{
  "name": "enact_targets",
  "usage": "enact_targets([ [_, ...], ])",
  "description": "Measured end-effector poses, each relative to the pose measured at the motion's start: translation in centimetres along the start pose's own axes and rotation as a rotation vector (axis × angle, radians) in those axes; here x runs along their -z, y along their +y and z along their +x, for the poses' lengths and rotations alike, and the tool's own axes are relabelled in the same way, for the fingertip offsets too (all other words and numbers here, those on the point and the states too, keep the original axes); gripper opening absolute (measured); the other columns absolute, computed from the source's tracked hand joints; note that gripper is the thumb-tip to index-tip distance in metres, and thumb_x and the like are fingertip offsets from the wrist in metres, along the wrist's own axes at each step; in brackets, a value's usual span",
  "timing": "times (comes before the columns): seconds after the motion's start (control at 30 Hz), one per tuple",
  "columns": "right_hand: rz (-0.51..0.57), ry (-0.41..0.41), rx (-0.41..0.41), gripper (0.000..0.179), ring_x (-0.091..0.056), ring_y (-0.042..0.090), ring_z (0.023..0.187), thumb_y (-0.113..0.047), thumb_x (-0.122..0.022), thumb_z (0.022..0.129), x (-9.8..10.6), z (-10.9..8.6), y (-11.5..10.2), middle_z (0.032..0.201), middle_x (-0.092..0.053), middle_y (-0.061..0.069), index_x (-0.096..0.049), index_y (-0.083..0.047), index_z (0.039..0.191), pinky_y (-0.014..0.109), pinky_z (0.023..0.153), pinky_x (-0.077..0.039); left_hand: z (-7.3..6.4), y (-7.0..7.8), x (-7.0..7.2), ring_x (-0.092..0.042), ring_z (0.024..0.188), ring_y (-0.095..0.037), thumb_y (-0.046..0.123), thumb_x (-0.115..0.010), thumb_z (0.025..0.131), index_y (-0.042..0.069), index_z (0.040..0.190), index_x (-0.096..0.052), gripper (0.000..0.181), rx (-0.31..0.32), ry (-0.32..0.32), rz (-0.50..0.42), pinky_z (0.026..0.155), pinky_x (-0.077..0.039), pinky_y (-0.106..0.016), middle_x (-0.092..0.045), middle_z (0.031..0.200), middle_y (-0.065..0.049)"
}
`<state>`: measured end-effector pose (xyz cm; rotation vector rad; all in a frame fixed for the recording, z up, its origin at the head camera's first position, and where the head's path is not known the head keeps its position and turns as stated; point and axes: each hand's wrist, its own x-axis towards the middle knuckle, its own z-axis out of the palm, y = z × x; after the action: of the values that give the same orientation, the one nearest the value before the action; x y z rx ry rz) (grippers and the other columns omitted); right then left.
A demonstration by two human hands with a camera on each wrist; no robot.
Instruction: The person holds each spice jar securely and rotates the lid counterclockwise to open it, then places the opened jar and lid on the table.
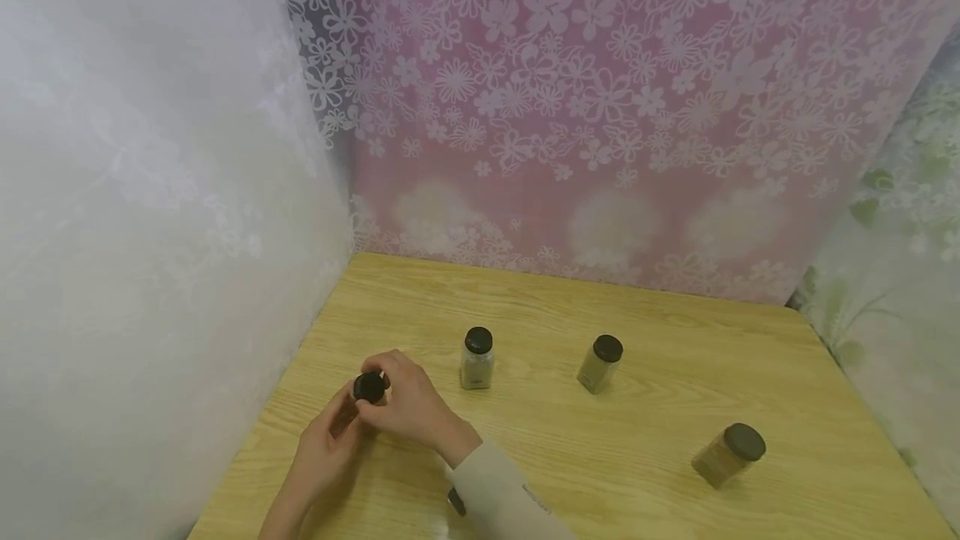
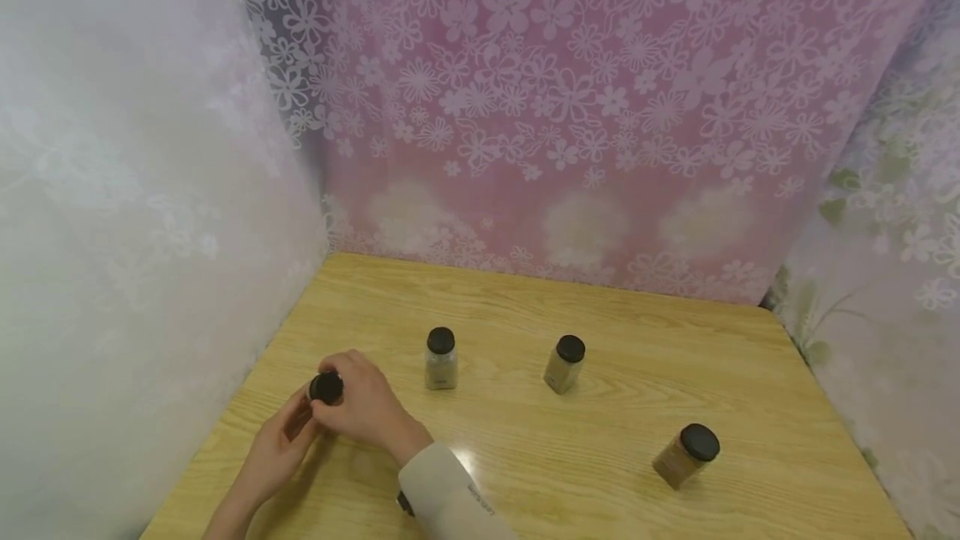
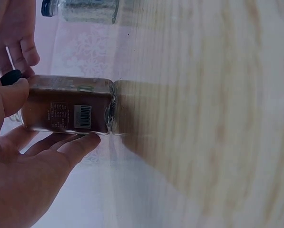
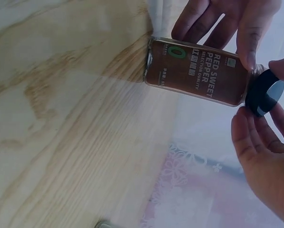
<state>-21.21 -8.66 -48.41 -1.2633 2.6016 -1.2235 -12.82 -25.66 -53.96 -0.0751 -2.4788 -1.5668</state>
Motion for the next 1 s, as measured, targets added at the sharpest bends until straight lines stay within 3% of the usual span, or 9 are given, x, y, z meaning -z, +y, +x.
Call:
enact_targets([
  [0.13,0.041,0.008,-0.007,0.047,-0.062,0.013,0.096,-0.019,-0.076,0.097,0.2,-0.5,0.3,0.124,-0.066,0.006,-0.063,-0.009,0.14,0.017,0.083,-0.054,0.0,0.0,-0.1,-0.062,0.132,-0.046,0.011,-0.064,0.106,-0.001,0.157,-0.043,0.057,0.021,0.0,0.023,0.109,-0.055,-0.044,-0.061,0.146,-0.028],
  [0.17,0.051,0.014,-0.003,0.047,-0.063,0.015,0.096,-0.018,-0.076,0.097,0.3,-0.6,0.4,0.123,-0.066,0.006,-0.063,-0.009,0.14,0.02,0.083,-0.056,0.0,0.1,-0.1,-0.062,0.132,-0.046,0.014,-0.064,0.107,0.0,0.158,-0.043,0.057,0.022,-0.004,0.026,0.108,-0.054,-0.05,-0.061,0.145,-0.028],
  [0.3,0.096,0.043,-0.013,0.041,-0.064,0.015,0.098,-0.016,-0.077,0.095,0.6,-1.3,0.8,0.122,-0.066,0.006,-0.067,-0.005,0.133,0.03,0.088,-0.061,0.1,0.3,-0.1,-0.06,0.135,-0.048,0.021,-0.062,0.108,0.001,0.16,-0.04,0.059,0.046,-0.024,0.025,0.109,-0.053,-0.055,-0.058,0.148,-0.03],
  [0.53,0.147,0.038,-0.11,0.041,-0.062,0.008,0.103,-0.016,-0.079,0.094,0.9,-2.9,1.6,0.123,-0.063,0.004,-0.063,-0.004,0.129,0.03,0.095,-0.061,0.1,0.5,0.0,-0.055,0.138,-0.053,0.029,-0.06,0.109,0.004,0.162,-0.036,0.063,0.097,-0.038,0.023,0.112,-0.049,-0.063,-0.053,0.152,-0.032],
  [0.7,0.181,-0.008,-0.201,0.038,-0.065,0.014,0.104,-0.015,-0.083,0.091,0.9,-4.5,1.9,0.119,-0.065,0.004,-0.064,-0.005,0.123,0.031,0.096,-0.061,0.0,0.6,-0.1,-0.055,0.138,-0.053,0.029,-0.06,0.109,0.002,0.162,-0.036,0.064,0.098,-0.041,0.042,0.112,-0.048,-0.064,-0.054,0.151,-0.033],
  [0.9,0.125,-0.081,-0.249,0.036,-0.064,0.014,0.108,-0.022,-0.085,0.09,0.9,-6.1,2.3,0.117,-0.07,-0.003,-0.068,-0.008,0.119,0.027,0.094,-0.056,-0.2,0.6,0.1,-0.055,0.138,-0.052,0.028,-0.06,0.109,0.001,0.161,-0.036,0.063,0.095,-0.034,0.041,0.113,-0.047,-0.062,-0.053,0.152,-0.032],
  [1.0,0.096,-0.117,-0.264,0.036,-0.063,0.015,0.112,-0.023,-0.086,0.089,0.8,-6.7,2.4,0.119,-0.072,-0.006,-0.071,-0.011,0.119,0.035,0.103,-0.054,-0.1,0.6,0.1,-0.055,0.139,-0.052,0.027,-0.06,0.109,0.001,0.161,-0.036,0.063,0.084,-0.038,0.031,0.113,-0.047,-0.06,-0.053,0.152,-0.032],
])
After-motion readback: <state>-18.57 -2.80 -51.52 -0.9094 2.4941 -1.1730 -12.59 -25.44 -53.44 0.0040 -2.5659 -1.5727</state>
